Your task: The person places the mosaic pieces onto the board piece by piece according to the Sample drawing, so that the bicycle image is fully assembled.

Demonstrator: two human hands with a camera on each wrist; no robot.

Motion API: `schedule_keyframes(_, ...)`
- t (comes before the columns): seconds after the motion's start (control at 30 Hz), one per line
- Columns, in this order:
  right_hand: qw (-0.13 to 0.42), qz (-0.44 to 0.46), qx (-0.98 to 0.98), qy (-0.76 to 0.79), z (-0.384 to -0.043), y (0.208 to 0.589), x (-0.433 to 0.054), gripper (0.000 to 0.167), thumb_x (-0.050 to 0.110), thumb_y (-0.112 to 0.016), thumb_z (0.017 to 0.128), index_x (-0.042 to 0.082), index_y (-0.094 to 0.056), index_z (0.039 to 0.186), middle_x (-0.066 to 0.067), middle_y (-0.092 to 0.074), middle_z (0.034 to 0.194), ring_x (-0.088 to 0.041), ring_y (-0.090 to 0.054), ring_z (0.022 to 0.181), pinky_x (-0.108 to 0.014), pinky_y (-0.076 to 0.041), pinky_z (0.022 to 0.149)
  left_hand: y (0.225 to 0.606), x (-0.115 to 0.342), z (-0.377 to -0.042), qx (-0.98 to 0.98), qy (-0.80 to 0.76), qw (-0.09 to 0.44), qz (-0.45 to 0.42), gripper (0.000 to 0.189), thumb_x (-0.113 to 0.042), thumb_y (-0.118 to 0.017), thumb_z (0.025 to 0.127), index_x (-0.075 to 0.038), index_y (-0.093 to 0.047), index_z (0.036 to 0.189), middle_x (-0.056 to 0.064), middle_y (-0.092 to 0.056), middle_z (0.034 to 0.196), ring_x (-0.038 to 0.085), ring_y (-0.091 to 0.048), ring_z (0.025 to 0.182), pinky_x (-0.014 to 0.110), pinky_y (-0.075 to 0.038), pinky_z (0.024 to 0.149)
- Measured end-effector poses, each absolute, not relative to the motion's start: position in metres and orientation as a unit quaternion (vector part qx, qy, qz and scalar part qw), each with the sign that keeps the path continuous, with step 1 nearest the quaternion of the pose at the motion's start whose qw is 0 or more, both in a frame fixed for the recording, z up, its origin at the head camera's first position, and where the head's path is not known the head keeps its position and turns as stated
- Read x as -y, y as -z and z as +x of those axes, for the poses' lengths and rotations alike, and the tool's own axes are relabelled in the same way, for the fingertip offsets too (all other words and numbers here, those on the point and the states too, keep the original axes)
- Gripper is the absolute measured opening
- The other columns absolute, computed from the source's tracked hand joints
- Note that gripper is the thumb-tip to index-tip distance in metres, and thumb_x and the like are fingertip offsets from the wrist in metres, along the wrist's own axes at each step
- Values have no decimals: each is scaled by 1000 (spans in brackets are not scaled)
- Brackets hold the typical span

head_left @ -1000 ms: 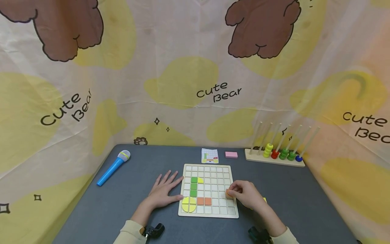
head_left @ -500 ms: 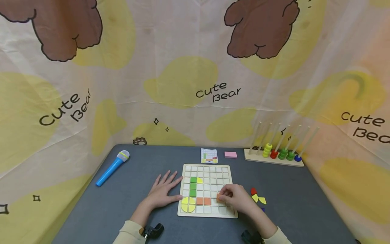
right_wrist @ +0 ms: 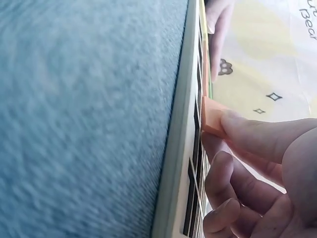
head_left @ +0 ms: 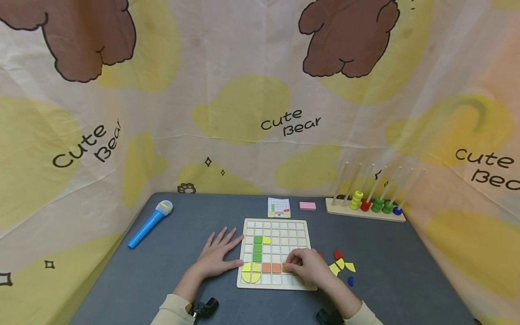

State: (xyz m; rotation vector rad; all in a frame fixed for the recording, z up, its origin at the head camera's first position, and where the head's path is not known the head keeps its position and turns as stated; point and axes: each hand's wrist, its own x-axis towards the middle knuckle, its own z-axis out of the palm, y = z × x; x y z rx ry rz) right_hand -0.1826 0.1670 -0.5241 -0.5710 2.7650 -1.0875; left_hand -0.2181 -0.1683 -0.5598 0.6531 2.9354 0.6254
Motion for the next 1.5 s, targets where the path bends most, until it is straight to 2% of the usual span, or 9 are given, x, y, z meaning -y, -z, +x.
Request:
schedule_keyframes(0.4,58,-165,-931,320,-180,524,-158,9,27,-80,87,23,-75,81,15,-59,69,-3,-50,63,-22,-41,59,555,168,-218,-956,-202,50,207,83,-74,-56,88,-35,-35,158,1,-24,168,34,-8,157,63,-2,123)
schedule_keyframes(0.6,68,-149,-930,328,-180,524,-159,13,29,-81,86,20,-73,92,11,-55,65,-5,-48,58,-22,-37,53,556,167,-217,-954,-214,36,208,83,-70,-60,87,-32,-38,157,3,-28,167,36,-12,156,64,-4,122)
schedule_keyframes(0.73,67,-142,-929,335,-180,519,-162,16,28,-81,86,18,-72,96,11,-57,69,-7,-50,60,-23,-39,53,554,167,-216,-952,-219,35,210,82,-69,-61,88,-31,-39,157,4,-28,167,36,-12,156,64,-4,122)
schedule_keyframes(1.03,36,-87,-934,346,-185,499,-181,10,20,-81,86,17,-75,93,7,-60,70,-12,-51,63,-24,-41,51,553,168,-218,-956,-200,57,209,83,-73,-56,89,-34,-34,158,1,-23,168,33,-7,158,63,-1,123)
schedule_keyframes(1.23,20,-45,-935,352,-188,492,-201,14,16,-82,85,14,-76,97,5,-61,74,-13,-53,66,-26,-45,53,555,168,-218,-954,-209,58,208,84,-73,-57,88,-35,-33,159,0,-23,168,32,-8,158,62,0,123)
schedule_keyframes(1.5,25,-27,-931,363,-192,490,-233,15,15,-79,88,11,-76,102,3,-67,83,-14,-57,70,-26,-50,58,552,168,-216,-952,-215,54,210,83,-71,-58,88,-34,-34,158,1,-24,168,33,-9,157,63,-1,123)
